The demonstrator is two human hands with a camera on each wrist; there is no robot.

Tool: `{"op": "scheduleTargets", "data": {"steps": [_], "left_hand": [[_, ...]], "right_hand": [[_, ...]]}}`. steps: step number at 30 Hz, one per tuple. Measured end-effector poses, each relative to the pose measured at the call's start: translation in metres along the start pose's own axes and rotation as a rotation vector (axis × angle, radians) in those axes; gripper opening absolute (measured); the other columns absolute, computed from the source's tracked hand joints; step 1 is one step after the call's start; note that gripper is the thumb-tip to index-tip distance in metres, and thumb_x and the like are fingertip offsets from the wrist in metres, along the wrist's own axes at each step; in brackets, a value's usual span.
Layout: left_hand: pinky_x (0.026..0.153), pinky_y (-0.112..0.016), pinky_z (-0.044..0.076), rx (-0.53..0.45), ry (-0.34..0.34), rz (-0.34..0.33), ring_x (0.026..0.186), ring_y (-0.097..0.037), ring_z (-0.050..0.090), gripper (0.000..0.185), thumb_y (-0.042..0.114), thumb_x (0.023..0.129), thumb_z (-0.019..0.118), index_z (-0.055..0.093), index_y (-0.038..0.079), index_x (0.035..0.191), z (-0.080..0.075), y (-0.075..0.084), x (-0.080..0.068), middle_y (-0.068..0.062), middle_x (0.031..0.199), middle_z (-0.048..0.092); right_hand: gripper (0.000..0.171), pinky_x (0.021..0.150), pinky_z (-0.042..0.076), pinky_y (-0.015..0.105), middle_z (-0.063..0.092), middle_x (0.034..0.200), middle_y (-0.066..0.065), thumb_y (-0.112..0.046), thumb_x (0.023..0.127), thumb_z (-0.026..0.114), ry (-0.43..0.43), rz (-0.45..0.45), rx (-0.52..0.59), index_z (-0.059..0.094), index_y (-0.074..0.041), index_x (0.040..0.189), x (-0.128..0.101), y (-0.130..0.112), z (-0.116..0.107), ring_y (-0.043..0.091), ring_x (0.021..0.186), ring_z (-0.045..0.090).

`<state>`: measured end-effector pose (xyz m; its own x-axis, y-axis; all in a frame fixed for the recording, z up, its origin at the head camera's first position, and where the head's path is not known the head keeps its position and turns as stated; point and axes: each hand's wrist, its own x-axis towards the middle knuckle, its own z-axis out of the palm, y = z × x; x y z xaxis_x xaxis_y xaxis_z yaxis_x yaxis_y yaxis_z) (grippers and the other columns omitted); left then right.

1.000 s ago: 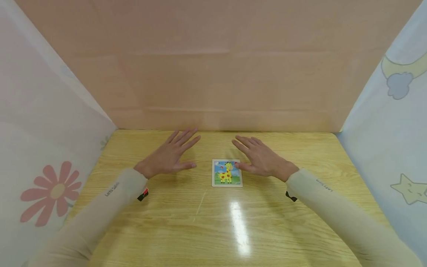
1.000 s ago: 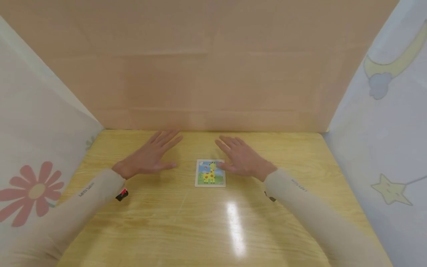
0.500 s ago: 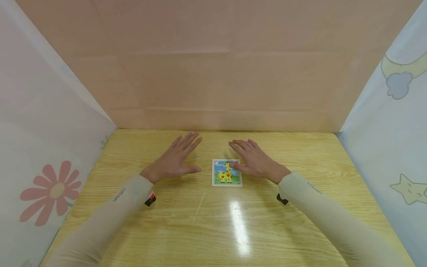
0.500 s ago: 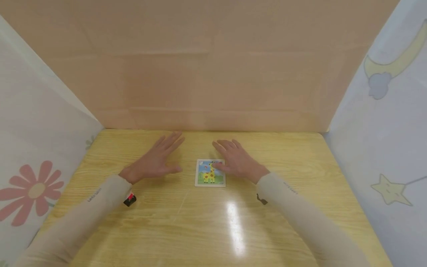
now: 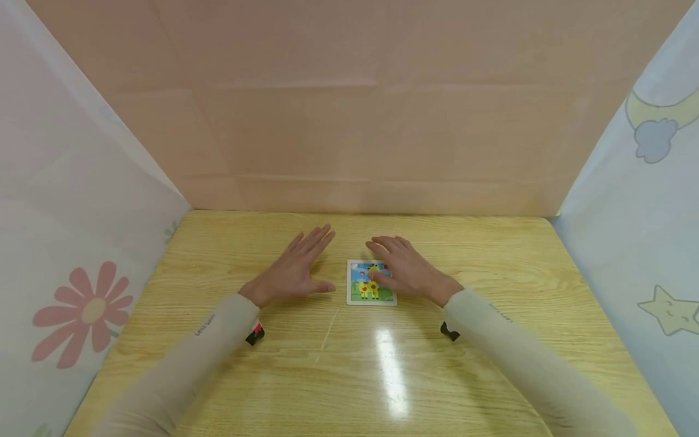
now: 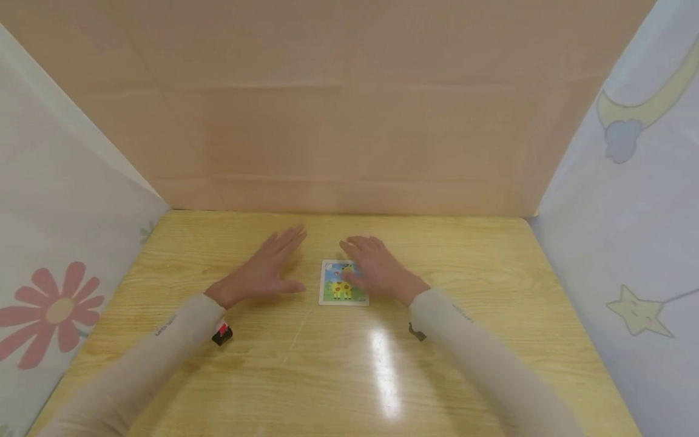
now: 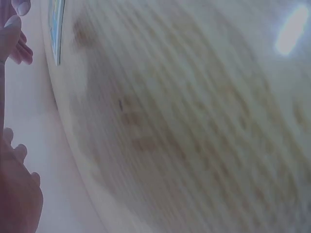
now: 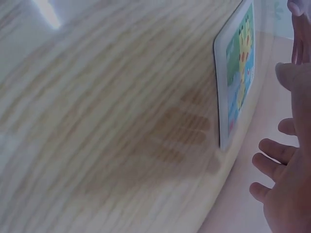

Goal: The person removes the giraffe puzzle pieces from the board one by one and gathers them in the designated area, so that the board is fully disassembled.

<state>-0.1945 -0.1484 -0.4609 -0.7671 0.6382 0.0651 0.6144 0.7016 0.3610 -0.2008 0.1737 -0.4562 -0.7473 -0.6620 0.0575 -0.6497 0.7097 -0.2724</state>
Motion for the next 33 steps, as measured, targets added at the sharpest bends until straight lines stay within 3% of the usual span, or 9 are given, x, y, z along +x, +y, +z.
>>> {"op": "scheduleTargets", "data": {"steps": [14,33], "left_hand": [[0.138,-0.057,0.002,-0.094,-0.061,-0.048,0.171,-0.029,0.003,0.117,0.067,0.092,0.072,0.002,0.022,0.174,0.017,0.014,0.003,0.0,0.183,0.002],[0.137,-0.059,0.0,-0.041,-0.201,-0.066,0.171,-0.03,0.0,0.107,0.075,0.097,0.057,0.014,0.014,0.173,0.033,0.024,0.008,-0.006,0.183,0.002]], "right_hand": [[0.065,0.128,0.033,0.064,0.046,0.165,0.019,-0.042,0.104,0.069,-0.023,-0.003,0.029,0.053,-0.006,0.155,0.003,-0.009,0.012,0.041,0.153,0.045],[0.054,0.131,0.031,0.058,0.048,0.163,0.016,-0.045,0.106,0.065,-0.057,0.006,0.036,0.061,-0.006,0.144,0.009,-0.019,0.02,0.038,0.153,0.046]]}}
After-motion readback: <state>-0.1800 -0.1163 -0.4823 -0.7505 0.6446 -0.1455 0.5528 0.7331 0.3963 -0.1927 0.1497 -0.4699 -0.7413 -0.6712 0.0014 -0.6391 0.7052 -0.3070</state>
